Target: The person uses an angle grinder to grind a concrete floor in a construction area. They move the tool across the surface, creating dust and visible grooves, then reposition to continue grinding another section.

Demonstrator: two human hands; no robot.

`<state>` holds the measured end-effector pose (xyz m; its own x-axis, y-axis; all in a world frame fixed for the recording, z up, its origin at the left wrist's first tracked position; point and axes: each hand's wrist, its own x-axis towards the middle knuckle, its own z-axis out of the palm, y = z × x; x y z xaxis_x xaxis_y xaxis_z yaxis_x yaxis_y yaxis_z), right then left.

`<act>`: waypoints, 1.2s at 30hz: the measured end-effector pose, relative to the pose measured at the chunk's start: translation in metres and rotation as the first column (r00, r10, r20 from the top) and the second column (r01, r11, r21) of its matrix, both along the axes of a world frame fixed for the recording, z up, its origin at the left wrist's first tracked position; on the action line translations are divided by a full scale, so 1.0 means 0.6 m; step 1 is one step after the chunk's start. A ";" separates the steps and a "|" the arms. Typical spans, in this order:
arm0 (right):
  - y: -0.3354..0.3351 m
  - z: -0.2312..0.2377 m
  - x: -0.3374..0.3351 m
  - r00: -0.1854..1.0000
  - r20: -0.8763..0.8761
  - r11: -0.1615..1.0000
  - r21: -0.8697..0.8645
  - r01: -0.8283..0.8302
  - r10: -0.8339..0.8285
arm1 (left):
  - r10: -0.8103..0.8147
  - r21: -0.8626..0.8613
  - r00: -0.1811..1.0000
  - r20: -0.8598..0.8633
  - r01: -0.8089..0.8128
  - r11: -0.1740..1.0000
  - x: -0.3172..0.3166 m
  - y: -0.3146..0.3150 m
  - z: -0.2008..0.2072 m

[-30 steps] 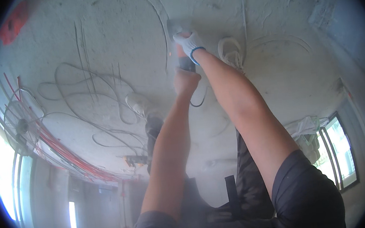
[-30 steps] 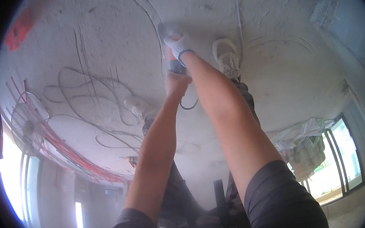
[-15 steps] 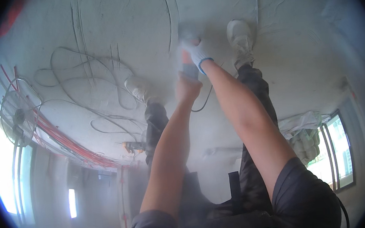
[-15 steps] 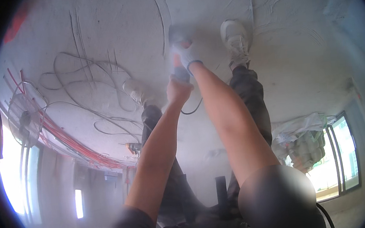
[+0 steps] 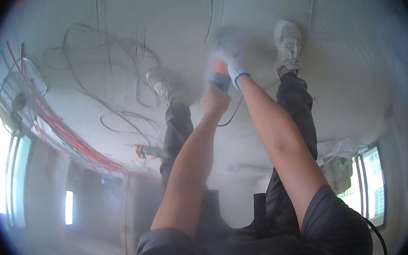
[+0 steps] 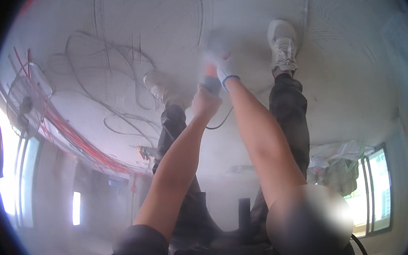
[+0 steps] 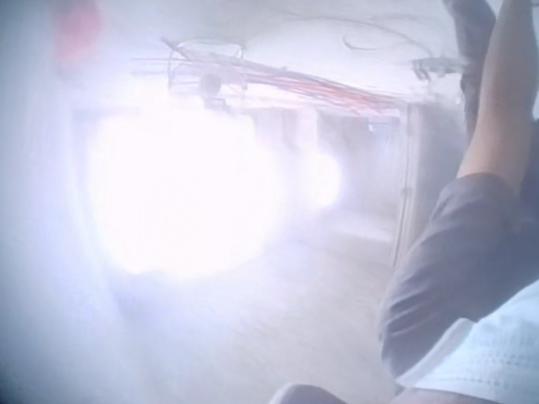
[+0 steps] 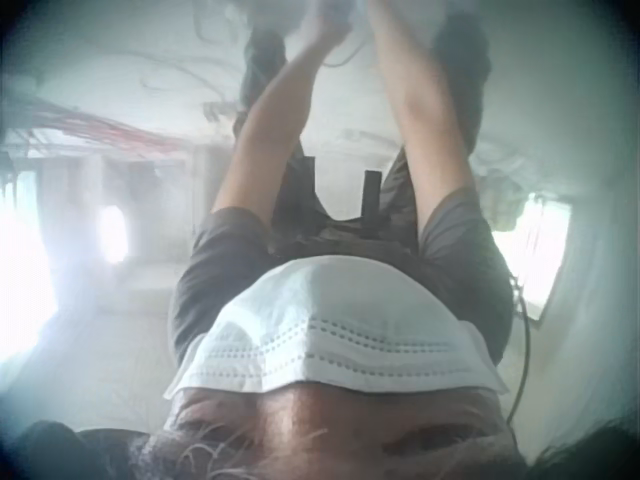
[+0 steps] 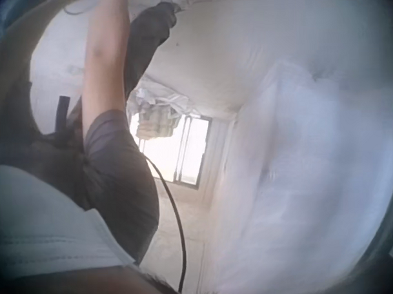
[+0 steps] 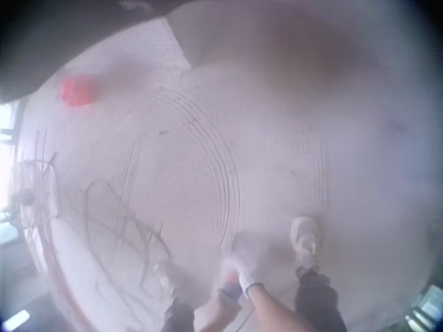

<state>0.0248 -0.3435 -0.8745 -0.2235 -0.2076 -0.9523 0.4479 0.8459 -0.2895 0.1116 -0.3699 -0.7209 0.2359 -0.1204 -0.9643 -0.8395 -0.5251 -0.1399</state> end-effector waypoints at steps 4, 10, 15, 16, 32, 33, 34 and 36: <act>0.008 0.008 0.006 0.998 0.057 0.996 0.082 0.026 -0.031 | 0.035 -0.011 0.999 0.004 -0.035 0.999 0.009 0.002 0.006; -0.006 0.062 0.003 0.987 0.069 0.987 0.064 -0.149 0.145 | 0.097 -0.047 0.995 -0.011 -0.097 0.994 0.031 0.035 0.007; 0.027 0.003 0.002 1.000 0.012 1.000 -0.012 0.014 -0.013 | 0.087 -0.051 0.995 -0.042 -0.089 0.995 0.019 0.018 0.003; 0.021 -0.009 -0.004 1.000 0.015 0.999 -0.029 0.020 -0.019 | 0.094 -0.060 0.995 -0.040 -0.097 0.993 0.013 0.012 -0.003; -0.090 -0.033 -0.058 0.944 -0.239 0.974 0.053 -0.222 0.229 | 0.097 -0.057 0.995 -0.010 -0.098 0.994 -0.059 -0.069 -0.021; -0.084 -0.034 -0.054 0.931 -0.243 0.962 0.077 -0.260 0.272 | 0.096 -0.054 0.995 -0.003 -0.096 0.994 -0.057 -0.064 -0.018; -0.073 -0.033 -0.051 0.946 -0.216 0.970 0.068 -0.234 0.243 | 0.083 -0.037 0.996 0.016 -0.082 0.996 -0.053 -0.060 -0.017; -0.081 0.017 -0.035 0.970 -0.151 0.982 0.049 -0.183 0.188 | 0.058 -0.004 0.996 0.063 -0.058 0.998 -0.038 -0.047 -0.016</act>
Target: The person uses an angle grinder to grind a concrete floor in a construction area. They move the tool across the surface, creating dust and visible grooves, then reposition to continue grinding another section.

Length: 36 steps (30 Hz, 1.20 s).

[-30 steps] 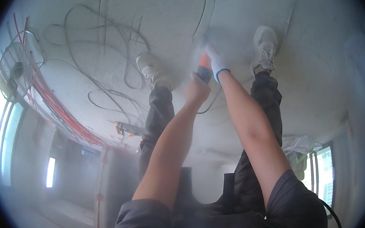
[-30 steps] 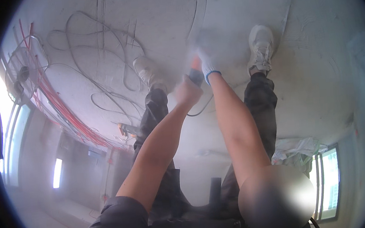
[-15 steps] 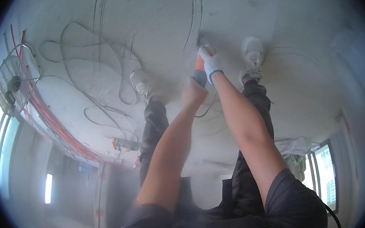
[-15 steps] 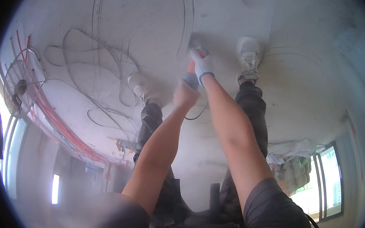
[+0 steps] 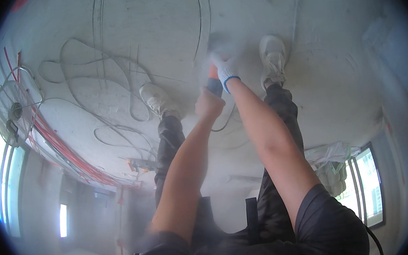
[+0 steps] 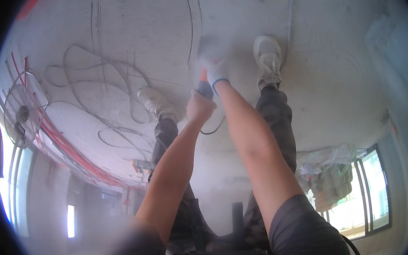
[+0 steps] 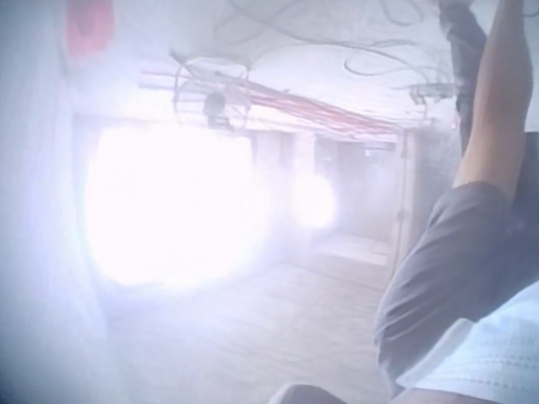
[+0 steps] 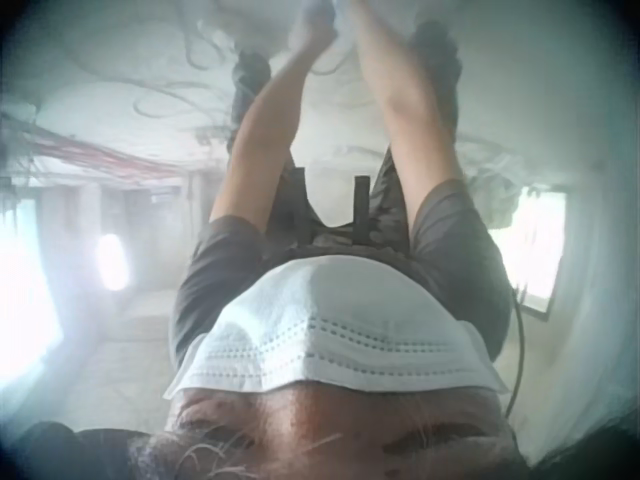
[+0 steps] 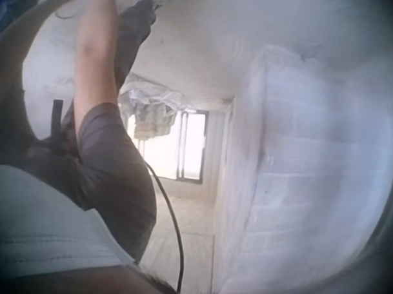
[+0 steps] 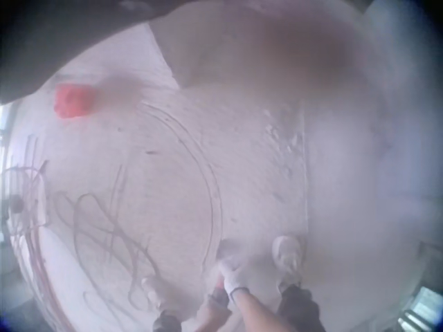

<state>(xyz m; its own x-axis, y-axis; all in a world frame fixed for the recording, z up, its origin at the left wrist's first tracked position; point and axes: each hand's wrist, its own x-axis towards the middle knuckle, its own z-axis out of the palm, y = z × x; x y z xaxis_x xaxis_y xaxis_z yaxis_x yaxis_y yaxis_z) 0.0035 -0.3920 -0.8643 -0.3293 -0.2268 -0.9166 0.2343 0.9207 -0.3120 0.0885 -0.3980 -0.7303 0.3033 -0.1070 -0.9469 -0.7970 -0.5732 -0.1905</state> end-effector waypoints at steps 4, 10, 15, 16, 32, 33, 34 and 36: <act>0.063 -0.050 0.012 0.976 0.156 0.989 0.031 0.146 -0.149 | -0.003 -0.010 0.997 -0.075 0.002 1.000 0.017 0.022 0.005; 0.044 0.016 0.040 0.985 0.107 0.987 0.101 0.121 -0.132 | -0.021 0.007 0.997 -0.071 0.021 1.000 0.040 0.055 0.015; 0.049 -0.027 0.017 0.959 0.199 0.979 0.009 0.203 -0.201 | -0.040 -0.091 0.993 -0.115 0.030 0.995 0.012 0.034 0.015; 0.046 -0.042 0.004 0.980 0.153 0.991 -0.020 0.134 -0.129 | -0.034 -0.099 0.993 -0.117 0.022 0.995 0.004 0.026 0.007; 0.055 0.025 0.040 0.996 0.024 0.996 0.047 0.082 -0.083 | -0.042 0.003 0.996 -0.072 0.042 0.999 0.032 0.038 0.024; 0.056 0.032 0.043 0.994 0.040 0.993 0.046 0.104 -0.106 | -0.046 0.009 0.996 -0.073 0.047 0.999 0.038 0.045 0.023; 0.058 0.027 0.045 0.994 0.039 0.994 0.042 0.097 -0.099 | -0.040 0.011 0.997 -0.060 0.040 0.999 0.042 0.051 0.019; 0.052 0.019 0.036 0.996 0.019 0.996 0.016 0.091 -0.092 | -0.037 0.000 0.998 -0.057 0.037 0.999 0.033 0.039 0.018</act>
<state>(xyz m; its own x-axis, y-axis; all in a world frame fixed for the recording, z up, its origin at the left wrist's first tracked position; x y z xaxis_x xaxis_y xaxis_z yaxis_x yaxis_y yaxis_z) 0.0251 -0.3608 -0.8531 -0.3300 -0.1825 -0.9262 0.3238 0.8997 -0.2926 0.1086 -0.3747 -0.7192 0.2450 -0.1164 -0.9625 -0.8270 -0.5432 -0.1449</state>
